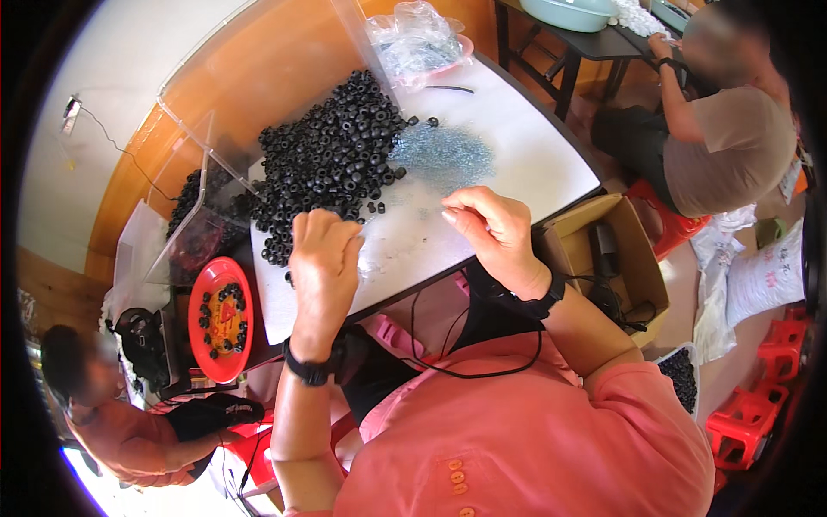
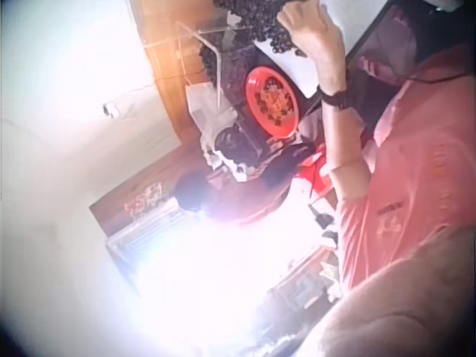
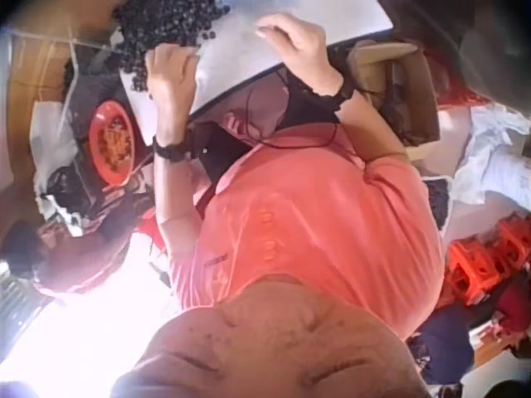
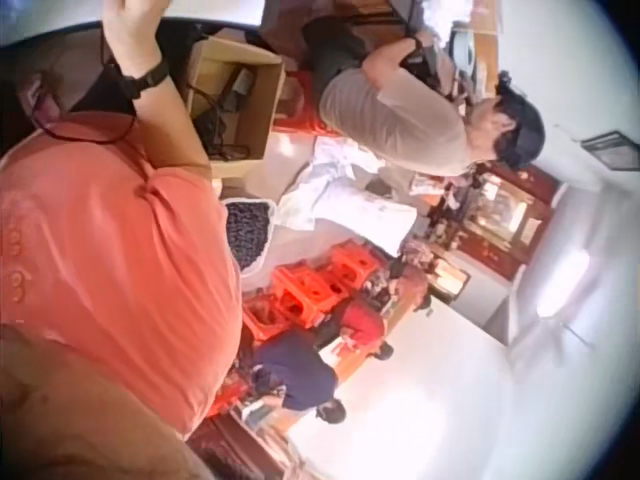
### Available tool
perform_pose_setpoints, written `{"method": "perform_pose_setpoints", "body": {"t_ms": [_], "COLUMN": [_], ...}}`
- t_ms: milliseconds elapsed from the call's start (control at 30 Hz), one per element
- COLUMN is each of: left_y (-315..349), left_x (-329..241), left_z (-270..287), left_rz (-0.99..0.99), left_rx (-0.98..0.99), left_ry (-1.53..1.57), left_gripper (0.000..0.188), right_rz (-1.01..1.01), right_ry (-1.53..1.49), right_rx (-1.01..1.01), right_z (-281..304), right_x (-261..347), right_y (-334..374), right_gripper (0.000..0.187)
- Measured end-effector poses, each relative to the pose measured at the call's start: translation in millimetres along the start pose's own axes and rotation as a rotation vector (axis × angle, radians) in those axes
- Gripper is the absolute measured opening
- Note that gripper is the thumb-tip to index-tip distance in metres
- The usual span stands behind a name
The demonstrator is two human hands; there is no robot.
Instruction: The worker is assembling or inspecting small black plastic or rubber components, possibly eyelets or gaskets, by picking them from a pile and sorting them onto a tray.
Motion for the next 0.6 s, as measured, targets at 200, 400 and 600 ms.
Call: {"method": "perform_pose_setpoints", "body": {"t_ms": [200,400,600], "left_y": [-16,-20,-16], "left_x": [9,5,8], "left_z": [-32,-38,-39], "left_rz": [-0.043,-0.066,-0.109], "left_rx": [0.043,0.087,0.069], "left_ry": [-0.192,-0.344,-0.363], "left_gripper": [0.007,0.005,0.009], "right_rz": [0.031,0.073,0.049], "right_ry": [0.002,-0.001,-0.013], "right_rx": [0.032,0.036,0.056], "right_z": [5,7,7], "right_x": [3,2,3], "right_y": [-2,-3,-3], "right_gripper": [0.013,0.013,0.014]}}
Point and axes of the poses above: each hand's wrist, its own y-axis away from the middle knuckle, its own z-axis out of the back of the hand, x = y × z, the point moved 4 cm from there along -y, towards the middle knuckle, and after that the axes turned 7 degrees about z, right-handed, at the moved point
